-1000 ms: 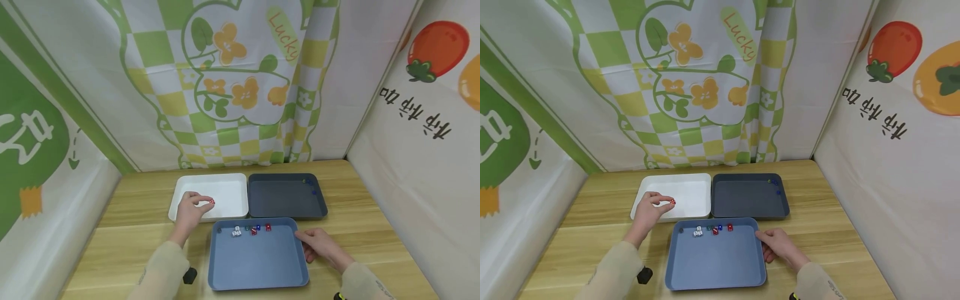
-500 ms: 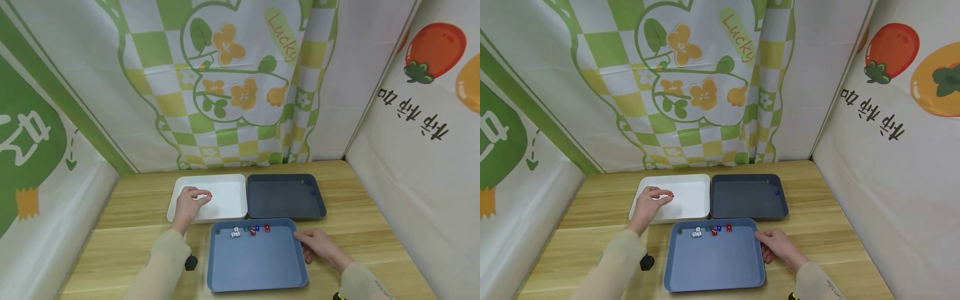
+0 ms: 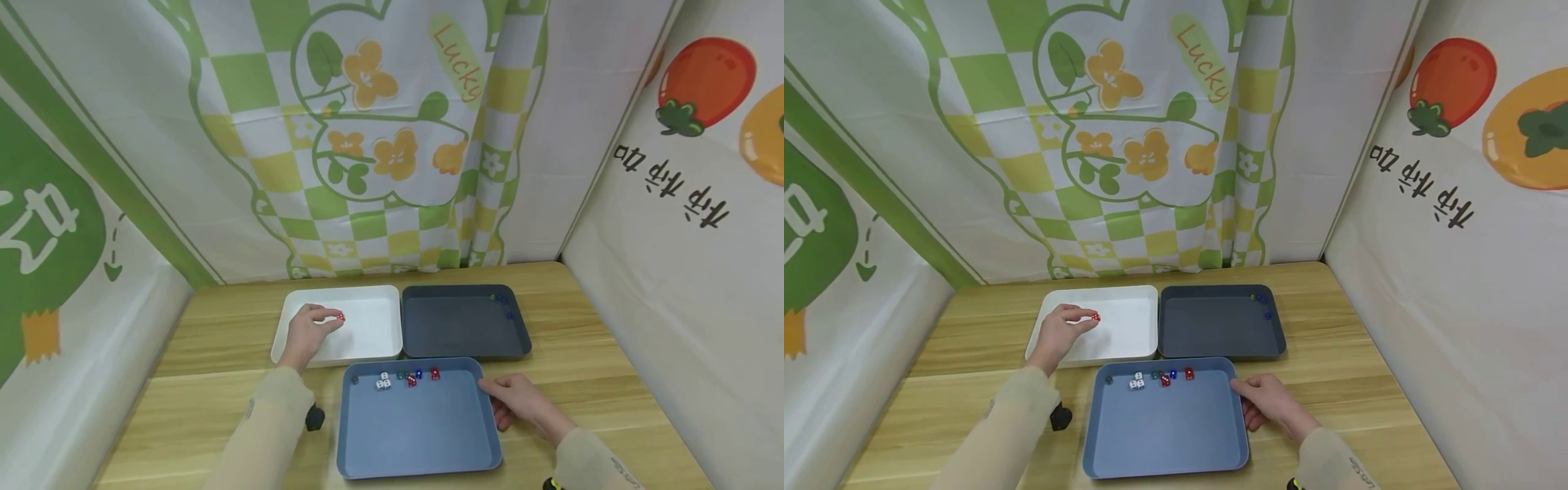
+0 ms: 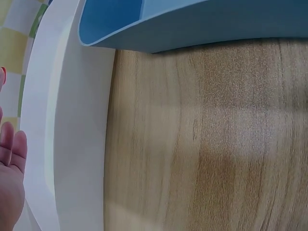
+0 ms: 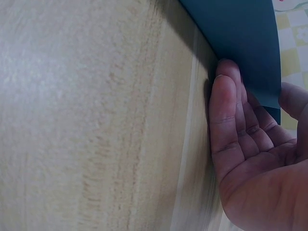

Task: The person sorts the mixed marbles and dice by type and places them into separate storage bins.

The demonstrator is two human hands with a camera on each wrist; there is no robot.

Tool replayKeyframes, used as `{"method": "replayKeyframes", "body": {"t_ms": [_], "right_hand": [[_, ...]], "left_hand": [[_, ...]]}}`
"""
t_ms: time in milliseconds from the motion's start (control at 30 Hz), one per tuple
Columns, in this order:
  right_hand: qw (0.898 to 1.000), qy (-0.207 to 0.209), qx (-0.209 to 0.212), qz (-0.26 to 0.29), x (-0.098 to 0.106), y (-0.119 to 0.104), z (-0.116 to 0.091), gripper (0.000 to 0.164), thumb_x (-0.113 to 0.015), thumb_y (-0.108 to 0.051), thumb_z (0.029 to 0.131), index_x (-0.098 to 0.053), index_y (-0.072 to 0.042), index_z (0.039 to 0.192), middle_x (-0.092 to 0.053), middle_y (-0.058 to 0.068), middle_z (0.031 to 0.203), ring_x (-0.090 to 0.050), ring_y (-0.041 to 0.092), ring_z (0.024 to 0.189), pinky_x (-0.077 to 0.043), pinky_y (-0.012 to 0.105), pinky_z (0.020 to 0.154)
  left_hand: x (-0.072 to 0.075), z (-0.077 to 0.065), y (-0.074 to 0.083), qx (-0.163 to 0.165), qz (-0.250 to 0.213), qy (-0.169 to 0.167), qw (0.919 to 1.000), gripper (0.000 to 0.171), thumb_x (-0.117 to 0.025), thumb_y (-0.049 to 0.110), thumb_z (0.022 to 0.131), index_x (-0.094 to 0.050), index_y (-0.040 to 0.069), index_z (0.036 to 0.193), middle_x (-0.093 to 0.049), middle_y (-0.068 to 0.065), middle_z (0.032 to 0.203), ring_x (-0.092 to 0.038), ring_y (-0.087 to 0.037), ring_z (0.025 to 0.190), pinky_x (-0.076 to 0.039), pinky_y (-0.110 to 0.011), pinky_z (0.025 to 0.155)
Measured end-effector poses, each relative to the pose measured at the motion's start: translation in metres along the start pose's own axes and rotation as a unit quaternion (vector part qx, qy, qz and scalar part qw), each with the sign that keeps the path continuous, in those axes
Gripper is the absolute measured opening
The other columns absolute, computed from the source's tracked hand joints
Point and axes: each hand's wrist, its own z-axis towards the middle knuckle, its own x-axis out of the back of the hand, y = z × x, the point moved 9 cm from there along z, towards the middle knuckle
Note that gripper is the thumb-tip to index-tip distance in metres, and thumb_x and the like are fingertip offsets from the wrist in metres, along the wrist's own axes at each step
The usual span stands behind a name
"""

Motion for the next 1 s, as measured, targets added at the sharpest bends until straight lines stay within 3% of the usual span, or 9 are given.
{"method": "replayKeyframes", "body": {"t_ms": [367, 1000], "right_hand": [[1.000, 0.006, -0.003, -0.003, 0.000, 0.001, 0.000, 0.047, -0.060, -0.043, 0.102, -0.069, 0.001, 0.088, -0.065, 0.005, 0.069, -0.062, 0.012, 0.055, -0.056, 0.028, 0.051], [1.000, 0.013, -0.001, 0.000, 0.002, 0.003, 0.002, 0.047, -0.062, -0.044, 0.101, -0.067, 0.000, 0.085, -0.065, 0.005, 0.068, -0.062, 0.012, 0.054, -0.056, 0.027, 0.051]], "left_hand": [[-0.011, 0.005, -0.007, -0.003, 0.012, -0.011, 0.9999, 0.022, -0.080, 0.023, 0.090, -0.080, 0.010, 0.108, -0.062, -0.014, 0.124, -0.056, -0.035, 0.120, -0.047, -0.050, 0.101], [-0.019, 0.002, -0.019, -0.001, 0.036, -0.023, 0.9991, 0.017, -0.079, 0.014, 0.089, -0.081, 0.007, 0.105, -0.067, -0.014, 0.114, -0.060, -0.034, 0.114, -0.048, -0.050, 0.101]]}}
